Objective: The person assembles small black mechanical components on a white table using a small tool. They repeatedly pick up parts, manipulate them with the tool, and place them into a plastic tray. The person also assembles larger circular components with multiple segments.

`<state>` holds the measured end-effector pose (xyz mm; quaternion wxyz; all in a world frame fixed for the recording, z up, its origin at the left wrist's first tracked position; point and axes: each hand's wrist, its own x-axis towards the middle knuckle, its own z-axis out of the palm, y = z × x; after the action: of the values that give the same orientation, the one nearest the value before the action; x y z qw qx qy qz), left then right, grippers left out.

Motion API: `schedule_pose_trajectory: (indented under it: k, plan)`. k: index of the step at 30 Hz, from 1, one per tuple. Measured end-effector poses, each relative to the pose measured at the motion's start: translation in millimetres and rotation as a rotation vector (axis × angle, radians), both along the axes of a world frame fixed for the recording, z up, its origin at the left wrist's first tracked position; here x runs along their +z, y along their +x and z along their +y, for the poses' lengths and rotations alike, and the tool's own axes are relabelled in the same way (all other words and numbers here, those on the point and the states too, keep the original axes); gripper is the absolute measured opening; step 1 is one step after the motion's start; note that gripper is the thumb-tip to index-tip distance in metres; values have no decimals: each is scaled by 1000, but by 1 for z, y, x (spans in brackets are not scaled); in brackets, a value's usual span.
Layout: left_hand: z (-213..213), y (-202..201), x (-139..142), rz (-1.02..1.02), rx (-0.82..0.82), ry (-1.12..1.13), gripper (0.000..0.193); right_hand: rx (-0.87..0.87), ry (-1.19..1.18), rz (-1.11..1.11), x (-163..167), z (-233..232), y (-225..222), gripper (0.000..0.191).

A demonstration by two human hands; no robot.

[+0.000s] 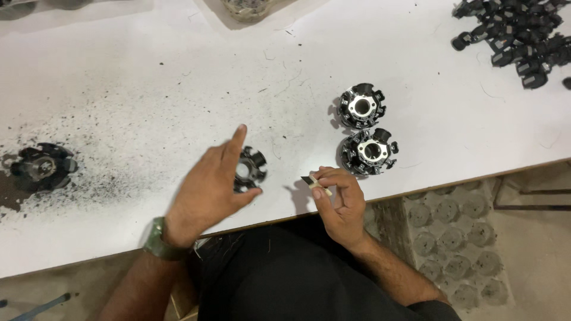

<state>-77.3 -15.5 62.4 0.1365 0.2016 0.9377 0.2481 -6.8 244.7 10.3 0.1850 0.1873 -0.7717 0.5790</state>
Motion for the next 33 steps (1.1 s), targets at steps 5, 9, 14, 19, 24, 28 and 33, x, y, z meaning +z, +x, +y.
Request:
schedule_pose_trajectory:
  k: [5, 9, 14, 19, 24, 28, 33]
  plan:
    - [32, 37, 4, 403, -43, 151, 95, -58, 39, -39, 0, 6, 1, 20]
    - [34, 36, 6, 571, -123, 283, 43, -64, 88, -86, 8, 0, -4, 20]
    - [37, 23, -5, 251, 34, 210, 26, -19, 353, 41, 18, -16, -17, 20]
    - [40, 33, -19, 273, 159, 314, 16, -25, 481, 139, 27, -26, -18, 26]
    - [35, 36, -27, 352, 214, 378, 15, -51, 521, 189, 32, -35, -21, 28]
    - [34, 35, -31, 451, 180, 416, 13, -43, 577, 132, 36, -36, -24, 27]
    - [36, 33, -35, 420, 168, 395, 11, 12, 608, 49, 40, -35, -29, 22]
